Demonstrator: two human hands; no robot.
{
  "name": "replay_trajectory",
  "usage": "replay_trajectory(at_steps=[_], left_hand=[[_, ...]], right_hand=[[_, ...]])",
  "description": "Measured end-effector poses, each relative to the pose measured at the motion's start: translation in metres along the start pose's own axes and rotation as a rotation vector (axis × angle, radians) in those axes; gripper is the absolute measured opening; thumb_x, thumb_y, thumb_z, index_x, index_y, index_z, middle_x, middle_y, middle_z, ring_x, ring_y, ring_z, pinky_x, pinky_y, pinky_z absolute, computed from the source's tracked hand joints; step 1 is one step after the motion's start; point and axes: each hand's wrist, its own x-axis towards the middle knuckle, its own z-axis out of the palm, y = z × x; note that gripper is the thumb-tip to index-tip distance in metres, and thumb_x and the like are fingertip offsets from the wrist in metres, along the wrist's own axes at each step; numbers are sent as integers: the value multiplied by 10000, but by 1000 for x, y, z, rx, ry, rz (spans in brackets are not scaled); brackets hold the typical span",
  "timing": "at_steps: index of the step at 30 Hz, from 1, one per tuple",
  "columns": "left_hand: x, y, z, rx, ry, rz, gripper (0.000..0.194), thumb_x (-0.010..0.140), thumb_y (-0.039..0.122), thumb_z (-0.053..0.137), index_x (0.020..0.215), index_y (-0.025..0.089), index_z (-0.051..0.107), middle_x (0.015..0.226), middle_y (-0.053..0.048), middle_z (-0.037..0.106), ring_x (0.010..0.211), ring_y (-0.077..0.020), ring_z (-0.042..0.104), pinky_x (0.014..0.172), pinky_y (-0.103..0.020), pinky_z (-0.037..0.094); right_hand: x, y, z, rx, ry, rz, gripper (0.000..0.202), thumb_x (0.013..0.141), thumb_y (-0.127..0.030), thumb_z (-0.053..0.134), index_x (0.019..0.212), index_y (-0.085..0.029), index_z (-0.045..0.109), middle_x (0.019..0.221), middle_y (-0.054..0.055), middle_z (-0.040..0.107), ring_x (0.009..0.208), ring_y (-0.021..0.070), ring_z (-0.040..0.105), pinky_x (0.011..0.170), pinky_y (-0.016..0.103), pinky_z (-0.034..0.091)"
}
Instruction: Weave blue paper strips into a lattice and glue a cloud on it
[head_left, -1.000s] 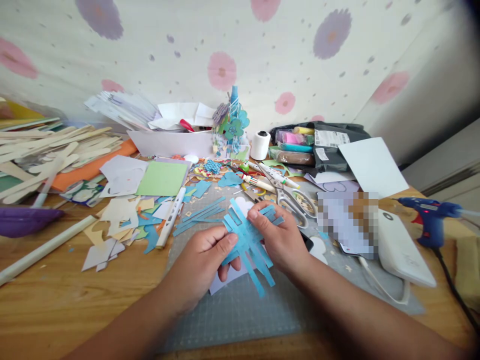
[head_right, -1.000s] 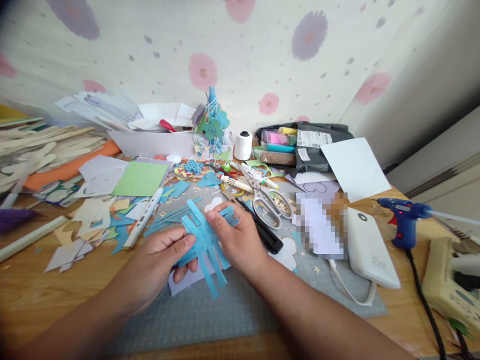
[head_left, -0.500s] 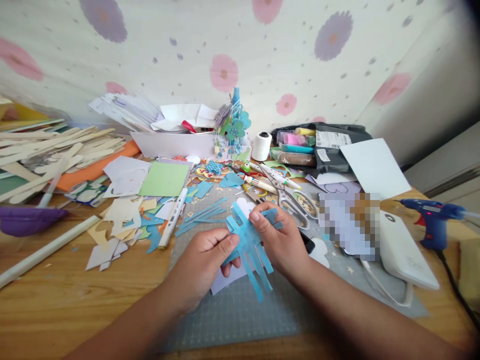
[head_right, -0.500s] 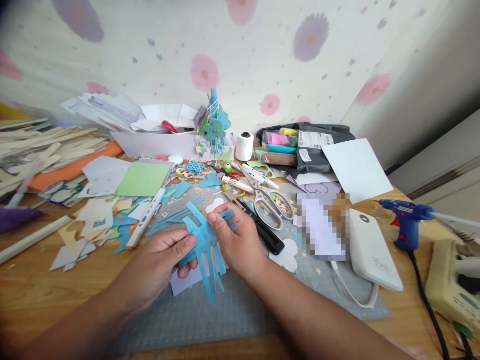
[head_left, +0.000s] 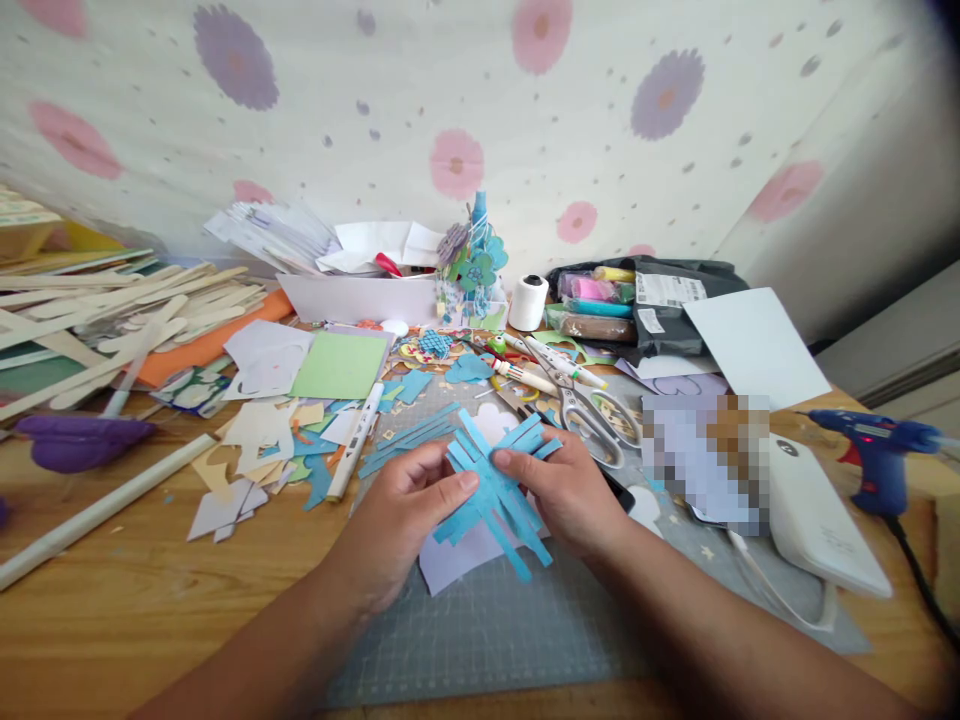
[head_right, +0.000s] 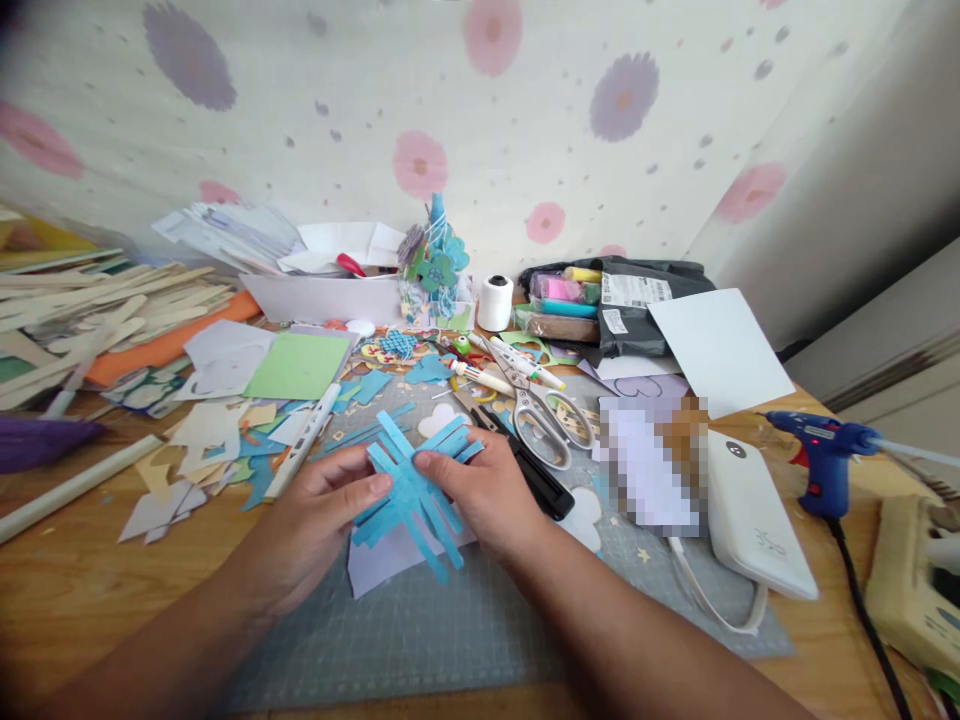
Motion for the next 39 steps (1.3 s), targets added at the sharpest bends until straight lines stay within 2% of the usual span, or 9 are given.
replay_trajectory(at_steps=[5,9,11,16,20,24,32,36,39], left_hand=[[3,4,1,33,74,15,201,685,323,755,773,165,666,646,27,624,561,-107,529,526,-211,423],[4,1,-1,58,189,45,202,677,320,756,742,155,659,614,36,602,534,-99,515,507,-208,419],[5,-2,-2,46,245,57,217,682,334,756,719,158,633,587,48,583,512,-93,504,491,-203,412],[6,-7,-2,67,277,59,250,693,361,753,712,159,606,580,43,587,503,-93,512,488,-203,429],[6,-3,-7,86,261,49,291,718,416,731,810,172,603,674,10,639,606,-144,592,555,-262,504],[6,5,-18,151,272,70,294,761,447,683,881,199,580,806,-10,676,732,-159,625,612,-258,509],[5,9,-27,542,73,38,212,690,370,696,636,173,642,556,27,565,514,-132,523,501,-239,420],[9,19,-49,851,192,122,209,768,393,590,704,201,643,622,4,611,581,-179,554,555,-274,400],[17,27,-66,1094,205,207,132,772,306,573,734,218,664,750,-24,643,700,-217,578,645,-315,407]], right_hand=[[-1,-1,1,-127,-99,25,233,674,-371,768,731,-173,659,630,-29,604,522,101,494,515,231,422],[1,-3,-1,-44,-230,36,284,720,-419,742,837,-175,653,710,-9,643,620,129,584,636,268,486],[1,-6,-4,-51,-277,93,315,695,-385,768,879,-177,621,708,-16,641,609,126,593,610,256,482],[4,-8,-14,-249,-236,182,321,636,-227,785,817,-195,522,534,-97,536,474,78,490,454,174,342],[7,-9,-21,-273,-232,197,311,606,-266,792,733,-194,518,550,-82,538,490,76,483,474,192,355],[7,-12,-25,-367,-258,171,248,628,-287,771,696,-181,557,525,-87,504,451,59,424,458,189,310],[9,-10,-29,-520,-284,75,108,711,-270,684,737,-179,634,601,-53,558,536,92,475,529,218,362],[9,-9,-32,-674,-281,3,43,751,-208,651,760,-193,690,689,-17,620,631,133,529,583,244,381],[7,-14,-31,-1013,-251,-182,96,797,-202,633,739,-197,709,732,18,657,691,171,567,634,278,394]])
